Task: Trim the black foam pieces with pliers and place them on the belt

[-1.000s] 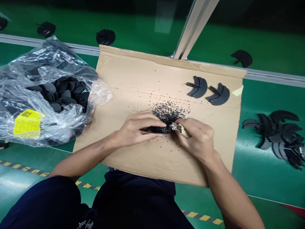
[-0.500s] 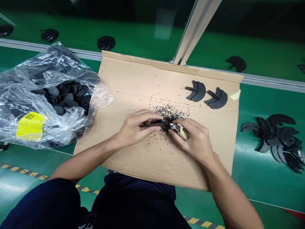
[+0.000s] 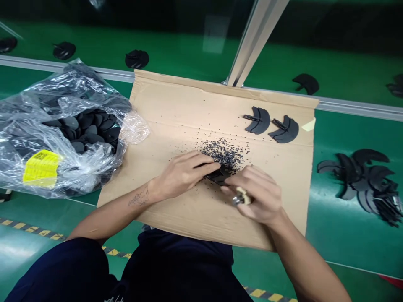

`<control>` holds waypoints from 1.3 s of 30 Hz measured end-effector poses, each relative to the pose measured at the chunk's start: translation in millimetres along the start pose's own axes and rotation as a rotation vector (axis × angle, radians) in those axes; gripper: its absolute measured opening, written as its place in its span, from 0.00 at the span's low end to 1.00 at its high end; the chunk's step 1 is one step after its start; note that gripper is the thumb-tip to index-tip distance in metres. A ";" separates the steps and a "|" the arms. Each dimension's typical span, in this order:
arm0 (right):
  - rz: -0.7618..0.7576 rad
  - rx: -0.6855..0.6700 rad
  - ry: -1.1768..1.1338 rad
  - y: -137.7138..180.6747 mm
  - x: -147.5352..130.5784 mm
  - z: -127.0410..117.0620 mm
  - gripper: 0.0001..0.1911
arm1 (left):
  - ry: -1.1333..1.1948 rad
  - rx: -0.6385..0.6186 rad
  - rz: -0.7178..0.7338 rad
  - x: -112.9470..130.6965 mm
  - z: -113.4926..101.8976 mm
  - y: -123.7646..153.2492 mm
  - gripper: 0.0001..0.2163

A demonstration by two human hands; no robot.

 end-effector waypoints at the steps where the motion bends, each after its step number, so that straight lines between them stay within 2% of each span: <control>1: 0.055 0.021 -0.017 -0.4 8.0 -4.2 0.03 | 0.054 0.022 -0.014 -2.4 -2.2 0.2 0.15; 4: 0.126 0.010 0.135 -0.7 25.8 -9.6 0.03 | 0.225 0.074 -0.046 -8.2 -8.2 0.4 0.17; 10: 0.085 -0.143 0.365 2.8 31.1 5.1 0.07 | 0.338 0.070 -0.093 -8.6 -10.8 0.4 0.14; 21: 0.046 -0.118 0.408 2.4 23.5 3.6 0.05 | 0.379 0.069 -0.023 0.1 -12.5 -3.9 0.16; 30: 0.022 -0.115 0.600 2.9 14.2 4.4 0.09 | 0.371 0.090 -0.008 -1.1 -10.1 -0.8 0.15; 32: 0.055 -0.123 0.561 4.1 16.3 5.6 0.09 | 0.349 0.098 0.017 0.2 -10.3 -0.9 0.14; 34: 0.103 -0.124 0.416 5.1 20.6 7.0 0.09 | 0.317 0.097 0.036 1.6 -9.9 -1.1 0.13; 37: 0.185 -0.119 0.129 6.2 30.2 9.2 0.10 | 0.272 0.081 0.007 0.3 -8.4 -1.1 0.13; 39: 0.218 -0.101 0.091 6.5 36.7 7.9 0.11 | 0.248 0.074 -0.015 -0.8 -8.4 -0.8 0.13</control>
Point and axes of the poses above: each hand's wrist, its own y-axis away from the middle knuckle, its own z-axis out of the palm, x = y × z, the point moved 9 cm from there along -y, towards the middle knuckle, and after that the axes turned 7 degrees about -y, right-handed, at the moved point
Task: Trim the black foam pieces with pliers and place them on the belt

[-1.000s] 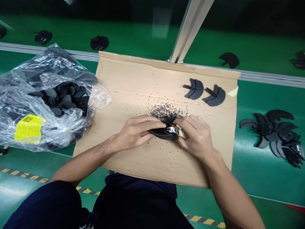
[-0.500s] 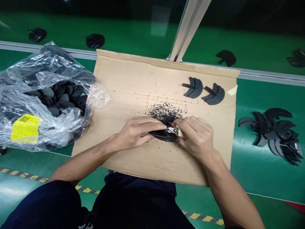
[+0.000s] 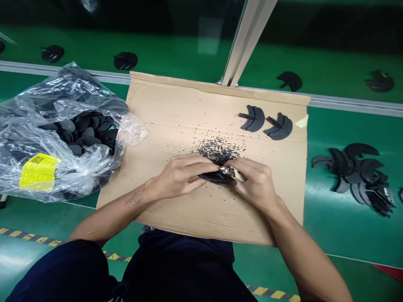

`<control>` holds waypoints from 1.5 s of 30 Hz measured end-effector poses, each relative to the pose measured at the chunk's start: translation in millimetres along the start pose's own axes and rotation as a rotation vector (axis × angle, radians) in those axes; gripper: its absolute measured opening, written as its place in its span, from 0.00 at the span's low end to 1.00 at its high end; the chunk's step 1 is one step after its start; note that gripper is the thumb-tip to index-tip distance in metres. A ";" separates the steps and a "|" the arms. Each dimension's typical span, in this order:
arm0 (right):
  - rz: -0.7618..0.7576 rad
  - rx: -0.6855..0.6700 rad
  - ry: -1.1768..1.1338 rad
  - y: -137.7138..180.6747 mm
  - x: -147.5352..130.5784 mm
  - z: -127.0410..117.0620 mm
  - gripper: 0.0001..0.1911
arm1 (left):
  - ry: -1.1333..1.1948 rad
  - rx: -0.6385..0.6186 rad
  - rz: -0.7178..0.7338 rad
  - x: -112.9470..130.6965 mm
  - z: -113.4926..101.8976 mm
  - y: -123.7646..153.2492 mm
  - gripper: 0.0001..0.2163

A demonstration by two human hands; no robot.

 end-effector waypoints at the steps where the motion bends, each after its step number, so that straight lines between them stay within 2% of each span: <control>1: 0.011 0.012 0.041 -0.4 3.0 -1.1 0.11 | -0.007 -0.002 -0.009 -0.4 -0.3 0.1 0.13; 5: -0.002 0.031 0.294 -0.8 7.6 -2.1 0.10 | -0.004 -0.053 -0.041 -3.3 4.3 0.3 0.16; 8: -0.027 0.009 0.340 -0.5 7.5 0.2 0.10 | -0.002 -0.108 -0.064 -5.6 12.8 0.6 0.17; 11: 0.002 0.027 0.353 -0.3 11.6 -4.2 0.09 | 0.080 -0.076 -0.116 -8.3 11.7 -0.9 0.16; 14: 0.052 0.045 0.350 -0.5 19.4 -10.0 0.09 | 0.242 -0.028 -0.263 -21.9 2.8 -6.3 0.16; 16: 0.058 0.040 0.352 -1.0 22.3 -11.0 0.08 | 0.292 0.000 -0.379 -39.9 -9.2 -14.5 0.21; 18: 0.047 0.027 0.359 -1.1 22.1 -9.8 0.07 | 0.210 0.054 -0.422 -61.2 -31.8 -30.9 0.27; 20: 0.041 0.012 0.362 -0.7 20.0 -7.7 0.06 | -0.004 0.089 -0.380 -84.1 -58.5 -56.8 0.28; 22: 0.056 0.001 0.357 0.1 18.3 -6.2 0.06 | -0.280 0.050 -0.323 -111.5 -75.9 -87.1 0.25; 24: 0.080 -0.012 0.350 0.9 17.4 -4.7 0.06 | -0.550 -0.070 -0.339 -148.0 -79.7 -113.3 0.20; 27: 0.105 -0.020 0.351 2.6 15.8 -3.4 0.06 | -0.627 -0.104 -0.356 -188.2 -79.7 -139.4 0.16; 29: 0.116 -0.012 0.357 4.3 14.3 -3.1 0.07 | -0.641 -0.098 -0.356 -199.8 -75.2 -146.7 0.14; 31: 0.123 -0.009 0.364 6.6 12.4 -2.0 0.07 | -0.664 -0.070 -0.343 -197.6 -68.4 -148.2 0.14; 34: 0.132 -0.031 0.364 9.5 8.9 1.2 0.06 | -0.662 -0.052 -0.258 -170.4 -45.1 -148.0 0.17; 37: 0.136 -0.085 0.353 11.1 4.8 3.9 0.05 | -0.595 -0.184 -0.101 -127.0 6.2 -154.0 0.16; 40: 0.128 -0.133 0.358 12.4 -0.1 4.4 0.08 | -0.526 -0.337 -0.002 -89.2 67.2 -175.2 0.14; 42: 0.099 -0.146 0.370 13.0 -4.8 4.5 0.09 | -0.506 -0.373 -0.016 -77.4 100.3 -201.8 0.12; 45: 0.005 -0.154 0.397 13.0 -14.4 6.5 0.07 | -0.506 -0.361 -0.153 -83.5 132.7 -246.9 0.09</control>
Point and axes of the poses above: each hand's wrist, its own y-axis away from the middle knuckle, its own z-axis out of the palm, x = y × z, the point moved 9 cm from there along -y, towards the middle knuckle, and after that the axes turned 7 degrees about -y, right-handed, at the moved point
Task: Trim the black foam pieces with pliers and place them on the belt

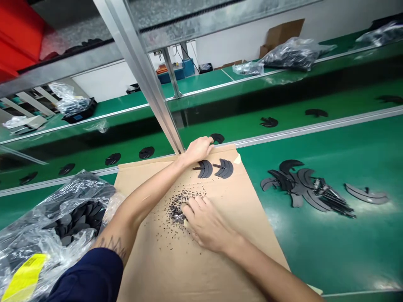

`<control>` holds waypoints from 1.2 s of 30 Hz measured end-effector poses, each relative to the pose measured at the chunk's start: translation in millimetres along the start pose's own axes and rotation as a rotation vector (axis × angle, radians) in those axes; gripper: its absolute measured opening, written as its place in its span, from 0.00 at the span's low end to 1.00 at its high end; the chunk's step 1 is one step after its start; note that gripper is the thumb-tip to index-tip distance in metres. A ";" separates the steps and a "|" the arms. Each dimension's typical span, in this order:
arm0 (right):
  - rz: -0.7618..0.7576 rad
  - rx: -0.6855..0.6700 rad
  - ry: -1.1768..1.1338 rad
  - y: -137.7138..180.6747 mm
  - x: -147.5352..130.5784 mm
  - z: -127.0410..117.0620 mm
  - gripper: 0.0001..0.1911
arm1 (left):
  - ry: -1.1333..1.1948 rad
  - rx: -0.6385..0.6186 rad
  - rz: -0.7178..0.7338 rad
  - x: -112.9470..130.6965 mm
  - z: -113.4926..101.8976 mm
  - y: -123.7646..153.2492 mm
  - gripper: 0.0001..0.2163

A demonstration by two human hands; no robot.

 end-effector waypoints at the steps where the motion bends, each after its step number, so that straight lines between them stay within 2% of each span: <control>1: -0.044 0.009 0.008 -0.1 -4.2 -0.7 0.05 | 0.012 -0.009 -0.059 -1.1 3.6 -14.5 0.08; 3: -0.127 0.044 0.015 0.2 -11.6 -3.9 0.03 | 0.043 -0.025 -0.165 -6.3 9.5 -35.0 0.05; 5: -0.184 0.102 0.010 1.0 -16.1 -9.5 0.05 | 0.083 -0.022 -0.234 -11.7 11.4 -43.8 0.02; 7: -0.202 0.181 0.005 2.5 -16.5 -16.9 0.06 | 0.135 0.007 -0.258 -15.7 6.7 -42.9 0.04; 10: -0.171 0.319 -0.006 6.0 -11.2 -28.2 0.12 | 0.238 0.053 -0.232 -22.4 -10.6 -25.8 0.07; 14: -0.032 0.509 -0.116 11.8 7.2 -41.2 0.13 | 0.416 0.008 -0.167 -39.4 -38.1 29.0 0.06; 17: 0.065 0.660 -0.242 17.3 23.1 -51.6 0.17 | 0.546 -0.087 -0.127 -50.5 -52.6 90.0 0.05; 19: 0.122 0.695 -0.319 17.3 32.5 -53.9 0.24 | 0.617 -0.157 -0.115 -51.7 -55.5 132.7 0.05; 21: 0.138 0.634 -0.415 11.2 37.4 -48.5 0.23 | 0.671 -0.214 -0.122 -48.9 -53.2 171.1 0.04; 24: 0.075 0.431 -0.610 -3.5 32.3 -29.3 0.07 | 0.759 -0.277 -0.111 -40.4 -48.0 214.8 0.05; 27: 0.161 0.358 -0.716 -9.5 33.4 -15.9 0.10 | 0.771 -0.293 -0.035 -41.3 -57.5 247.2 0.10; 29: 0.221 0.312 -0.758 -12.2 31.5 -9.7 0.14 | 0.536 -0.295 -0.061 -63.0 -68.6 268.8 0.13; 32: 0.307 0.277 -0.823 -15.2 30.5 -5.5 0.18 | -0.091 -0.335 -0.318 -135.4 -87.6 305.9 0.12; 34: 0.352 0.287 -0.855 -17.0 33.2 -5.6 0.20 | -0.260 -0.321 -0.476 -182.6 -100.3 328.1 0.10; 36: 0.383 0.316 -0.867 -18.0 37.5 -7.2 0.21 | -0.305 -0.284 -0.558 -217.1 -104.4 342.3 0.08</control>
Point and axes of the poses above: each hand's wrist, its own y-axis away from the middle knuckle, its own z-axis out of the palm, x = y × z, the point moved 9 cm from there along -y, towards the middle knuckle, and after that the axes turned 7 degrees about -y, right-handed, at the moved point
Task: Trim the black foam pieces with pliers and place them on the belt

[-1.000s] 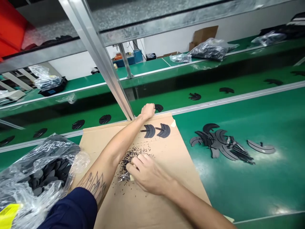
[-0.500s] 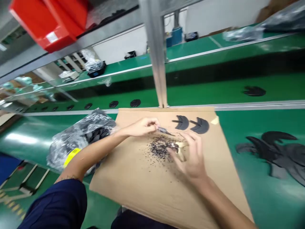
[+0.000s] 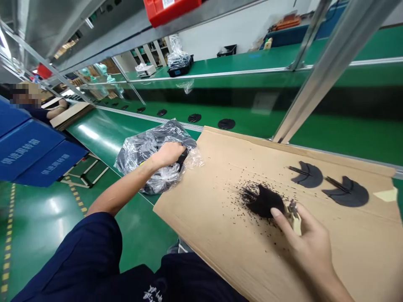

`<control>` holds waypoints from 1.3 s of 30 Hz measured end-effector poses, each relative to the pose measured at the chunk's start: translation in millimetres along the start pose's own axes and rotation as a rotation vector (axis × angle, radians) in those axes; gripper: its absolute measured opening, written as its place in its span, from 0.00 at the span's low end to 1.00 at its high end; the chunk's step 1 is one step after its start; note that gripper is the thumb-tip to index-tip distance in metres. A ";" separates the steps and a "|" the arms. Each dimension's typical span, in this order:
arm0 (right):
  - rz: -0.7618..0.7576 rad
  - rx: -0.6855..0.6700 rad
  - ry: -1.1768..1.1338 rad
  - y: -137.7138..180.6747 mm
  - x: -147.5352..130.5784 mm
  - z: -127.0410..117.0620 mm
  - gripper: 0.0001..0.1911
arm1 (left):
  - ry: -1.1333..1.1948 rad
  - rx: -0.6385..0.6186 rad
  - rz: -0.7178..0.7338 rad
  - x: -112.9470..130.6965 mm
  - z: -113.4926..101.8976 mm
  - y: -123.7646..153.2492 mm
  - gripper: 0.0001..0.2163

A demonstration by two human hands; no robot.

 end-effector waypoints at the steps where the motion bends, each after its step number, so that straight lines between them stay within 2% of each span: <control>1: 0.006 0.014 -0.002 -1.1 0.5 -1.6 0.22 | 0.001 0.016 -0.023 -11.4 4.6 -3.5 0.08; 5: 0.036 0.015 -0.004 -1.4 1.4 -2.9 0.21 | 0.051 0.069 -0.033 -28.3 13.9 -10.0 0.08; 10: 0.034 0.016 -0.017 -0.5 -1.7 -3.4 0.21 | 0.180 0.145 0.017 -35.7 -4.9 5.1 0.14; 13: 0.054 0.015 -0.028 -0.9 -0.1 -4.0 0.22 | 0.413 0.178 0.011 -43.7 -10.6 12.9 0.17; 16: 0.067 0.019 -0.040 -0.8 1.9 -4.4 0.22 | 0.624 0.182 -0.043 -49.4 -1.2 13.5 0.16; 20: 0.057 0.019 -0.059 -0.8 1.6 -3.6 0.21 | 0.620 0.184 -0.089 -49.0 8.5 14.5 0.13; 24: 0.080 0.013 -0.069 -0.2 2.9 -3.2 0.22 | 0.661 0.247 -0.116 -40.9 -3.2 28.2 0.15; 27: 0.117 0.027 -0.101 1.7 6.0 -4.2 0.24 | 0.846 0.392 -0.081 -13.1 -19.0 42.5 0.14; 30: 0.156 0.035 -0.158 3.9 10.9 -3.5 0.25 | 1.053 0.489 0.027 43.6 -26.0 51.8 0.15; 32: 0.188 0.030 -0.197 5.4 15.1 -1.3 0.24 | 1.159 0.452 0.123 93.3 -23.2 52.2 0.17; 35: 0.246 0.016 -0.255 8.2 20.9 3.2 0.22 | 1.339 0.329 0.226 159.1 -12.2 46.4 0.16; 37: 0.276 -0.008 -0.300 10.1 22.2 7.4 0.20 | 1.413 0.307 0.228 183.1 -5.1 41.1 0.15; 39: 0.286 -0.034 -0.326 11.5 21.0 10.7 0.19 | 1.400 0.370 0.197 190.0 -1.9 37.6 0.14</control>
Point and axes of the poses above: each hand's wrist, its own y-axis away from the middle knuckle, its own z-axis out of the palm, x = y × z, the point moved 9 cm from there along -y, towards the middle knuckle, and after that the axes turned 7 degrees about -y, right-handed, at the moved point
